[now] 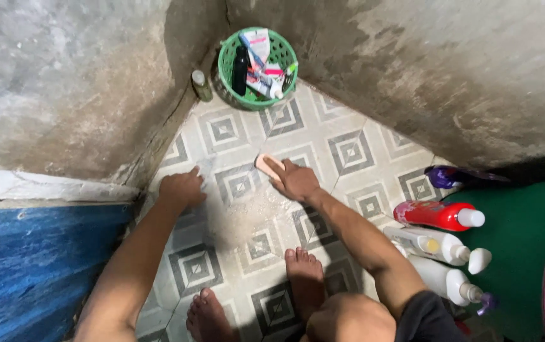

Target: The person scrubs a small section of the tiled bathroom floor using a sponge. They repeatedly rub the same area in circular and back-and-forth motions while squatting.

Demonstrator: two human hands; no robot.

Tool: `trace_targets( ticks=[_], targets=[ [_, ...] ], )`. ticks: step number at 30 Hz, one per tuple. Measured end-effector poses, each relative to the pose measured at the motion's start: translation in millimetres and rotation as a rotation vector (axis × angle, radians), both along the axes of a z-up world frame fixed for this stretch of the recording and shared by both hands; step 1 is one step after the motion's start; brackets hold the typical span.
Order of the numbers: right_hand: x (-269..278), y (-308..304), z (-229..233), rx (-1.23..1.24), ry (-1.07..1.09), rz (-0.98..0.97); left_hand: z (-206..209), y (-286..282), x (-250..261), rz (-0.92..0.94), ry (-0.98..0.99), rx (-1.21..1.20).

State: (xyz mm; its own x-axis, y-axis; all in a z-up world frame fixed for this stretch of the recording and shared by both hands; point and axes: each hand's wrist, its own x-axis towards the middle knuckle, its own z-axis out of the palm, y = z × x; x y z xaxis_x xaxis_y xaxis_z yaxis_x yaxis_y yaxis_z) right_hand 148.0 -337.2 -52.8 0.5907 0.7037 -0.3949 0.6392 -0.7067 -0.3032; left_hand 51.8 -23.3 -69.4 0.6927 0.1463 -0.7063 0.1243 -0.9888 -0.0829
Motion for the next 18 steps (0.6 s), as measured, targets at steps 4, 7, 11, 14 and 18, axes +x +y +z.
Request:
trace_targets(
  ticks=[4, 7, 11, 14, 18],
  targets=[
    [-1.2, -33.1, 13.9, -0.003, 0.018, -0.172, 2.3, 3.7, -6.6, -0.006, 0.015, -0.036],
    [16.3, -63.6, 44.1, 0.068, 0.085, -0.598, 10.3, 6.4, -8.9, -0.071, -0.038, -0.018],
    [71.1, -172.8, -71.0, 0.016, -0.133, -1.084, 6.2, 6.6, -9.4, -0.116, -0.069, -0.011],
    [81.2, -209.9, -87.6, 0.000, -0.146, -1.225, 1.6, 7.8, -5.5, -0.072, -0.060, 0.001],
    [45.2, -154.4, -19.5, -0.063, -0.126, -1.078, 4.8, 7.4, -6.8, -0.073, -0.047, -0.011]
  ],
)
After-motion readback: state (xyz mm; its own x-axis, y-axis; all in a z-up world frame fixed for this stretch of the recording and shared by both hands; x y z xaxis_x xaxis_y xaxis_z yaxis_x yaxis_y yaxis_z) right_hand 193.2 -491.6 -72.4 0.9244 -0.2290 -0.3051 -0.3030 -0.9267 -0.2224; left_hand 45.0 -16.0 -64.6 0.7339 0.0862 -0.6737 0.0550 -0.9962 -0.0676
